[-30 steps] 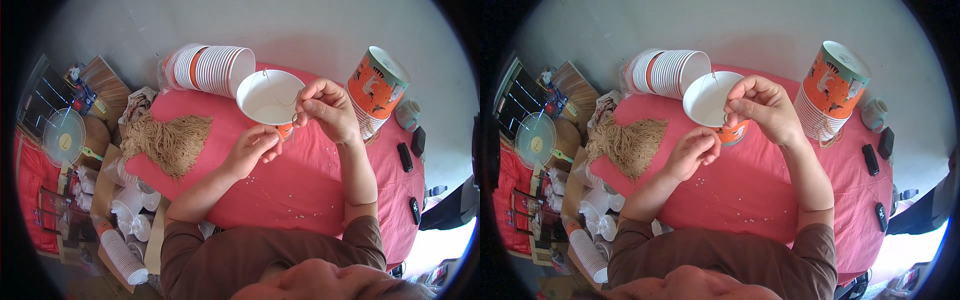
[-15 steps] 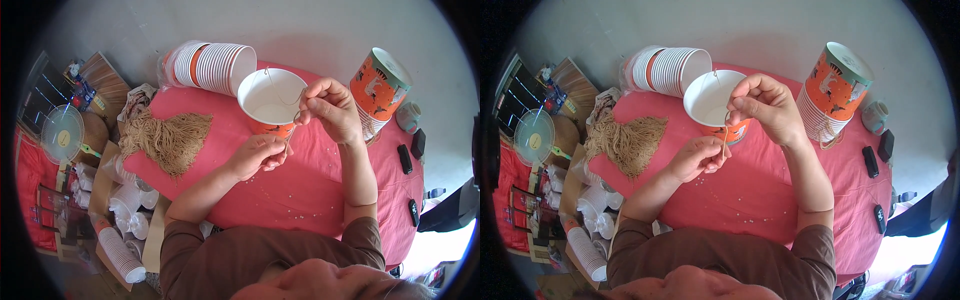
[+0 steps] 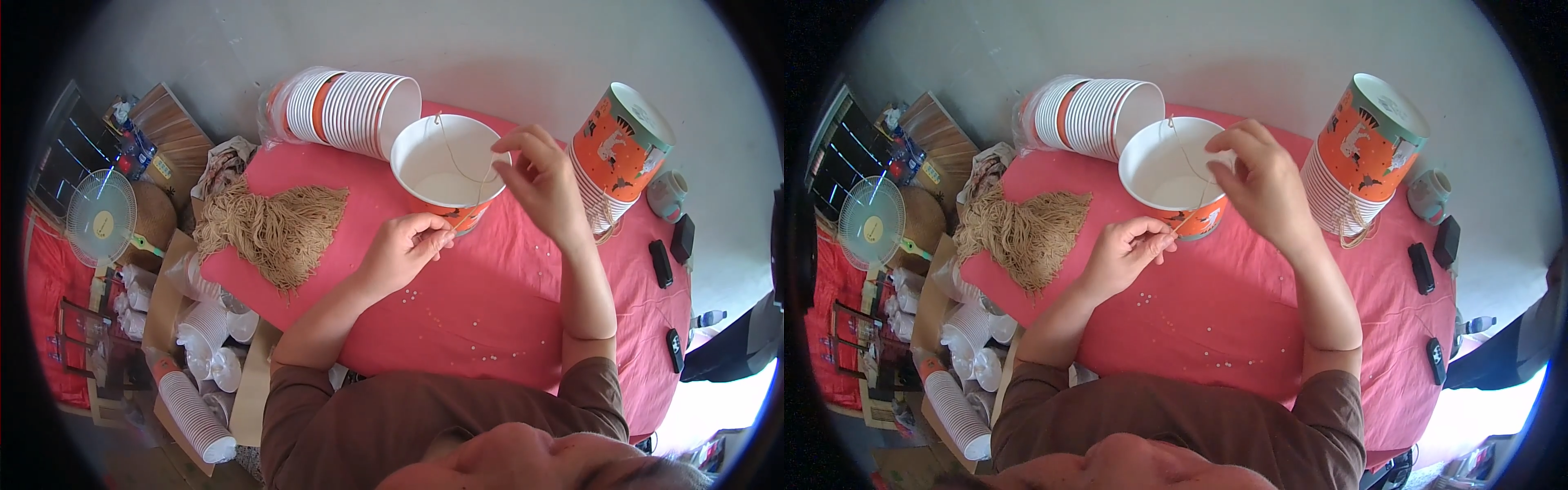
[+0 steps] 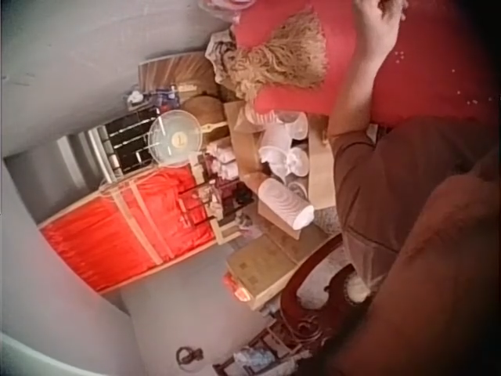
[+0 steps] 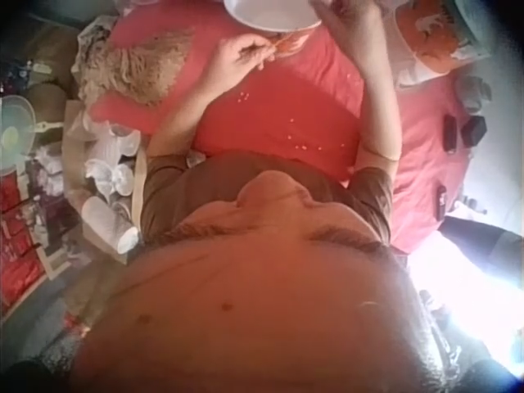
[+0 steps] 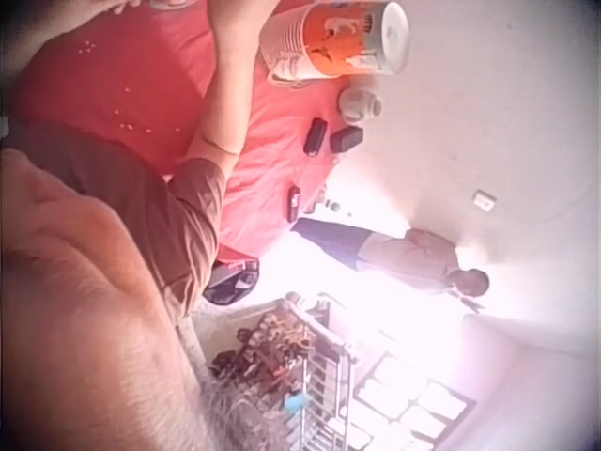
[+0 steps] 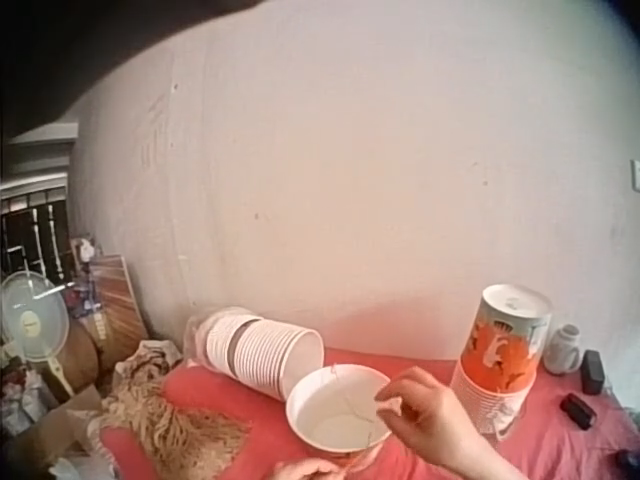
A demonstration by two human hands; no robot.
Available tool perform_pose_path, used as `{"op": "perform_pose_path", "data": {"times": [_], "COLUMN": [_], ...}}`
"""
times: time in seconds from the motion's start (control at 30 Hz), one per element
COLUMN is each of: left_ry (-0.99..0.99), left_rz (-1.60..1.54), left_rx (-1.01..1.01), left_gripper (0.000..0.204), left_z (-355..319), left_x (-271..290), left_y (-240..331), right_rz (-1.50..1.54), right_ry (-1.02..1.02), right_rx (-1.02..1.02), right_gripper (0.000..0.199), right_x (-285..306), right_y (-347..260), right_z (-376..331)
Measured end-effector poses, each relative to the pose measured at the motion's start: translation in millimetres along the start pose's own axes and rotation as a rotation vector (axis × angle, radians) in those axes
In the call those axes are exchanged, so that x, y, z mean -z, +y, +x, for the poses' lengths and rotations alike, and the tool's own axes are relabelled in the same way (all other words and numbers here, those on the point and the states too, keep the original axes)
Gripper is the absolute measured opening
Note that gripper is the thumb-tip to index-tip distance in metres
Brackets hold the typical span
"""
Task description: Attaching decorative string handles to paper buckets in a workshop environment.
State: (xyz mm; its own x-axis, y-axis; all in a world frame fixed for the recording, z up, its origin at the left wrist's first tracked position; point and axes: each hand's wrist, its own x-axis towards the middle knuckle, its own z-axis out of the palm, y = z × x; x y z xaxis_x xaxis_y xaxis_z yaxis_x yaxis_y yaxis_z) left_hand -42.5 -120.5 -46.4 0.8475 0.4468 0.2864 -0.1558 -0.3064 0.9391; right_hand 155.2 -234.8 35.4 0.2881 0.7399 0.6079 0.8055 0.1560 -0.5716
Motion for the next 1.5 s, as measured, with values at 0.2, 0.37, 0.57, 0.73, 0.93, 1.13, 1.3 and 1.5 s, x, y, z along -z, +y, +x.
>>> {"op": "perform_pose_path", "data": {"times": [0.2, 0.37, 0.57, 0.73, 0.93, 1.13, 1.3, 1.5], "left_ry": [0.089, 0.152, 0.176, 0.243, 0.329, 0.276, 0.266, 0.247], "left_rz": [0.333, 0.389, 0.453, 0.470, 0.670, 0.717, 0.768, 0.823], "left_rx": [-0.263, -0.351, -0.403, -0.479, -0.530, -0.507, -0.605, -0.766], "left_gripper": [0.011, 0.013, 0.012, 0.015, 0.018, 0.016, 0.018, 0.025], "left_z": [-3, -2, 0, 8, 19, 16, 13, 15], "left_x": [-4, 0, -1, -1, -4, 2, 3, 5], "left_y": [11, 16, 14, 12, 2, -8, -9, -10], "right_rz": [0.276, 0.165, 0.002, 0.034, -0.031, -0.151, -0.171, -0.163], "right_ry": [-0.459, -0.517, -0.368, -0.318, -0.287, -0.280, -0.397, -0.421], "right_rx": [0.098, 0.014, 0.208, 0.223, 0.194, 0.283, 0.245, 0.285], "right_gripper": [0.049, 0.034, 0.011, 0.010, 0.010, 0.011, 0.009, 0.008], "right_x": [-17, -16, -19, -13, -9, -14, -14, -15], "right_y": [-29, -28, -20, -18, 3, 6, 3, 1], "right_z": [-24, -19, -19, -13, -4, -4, -9, -13]}}
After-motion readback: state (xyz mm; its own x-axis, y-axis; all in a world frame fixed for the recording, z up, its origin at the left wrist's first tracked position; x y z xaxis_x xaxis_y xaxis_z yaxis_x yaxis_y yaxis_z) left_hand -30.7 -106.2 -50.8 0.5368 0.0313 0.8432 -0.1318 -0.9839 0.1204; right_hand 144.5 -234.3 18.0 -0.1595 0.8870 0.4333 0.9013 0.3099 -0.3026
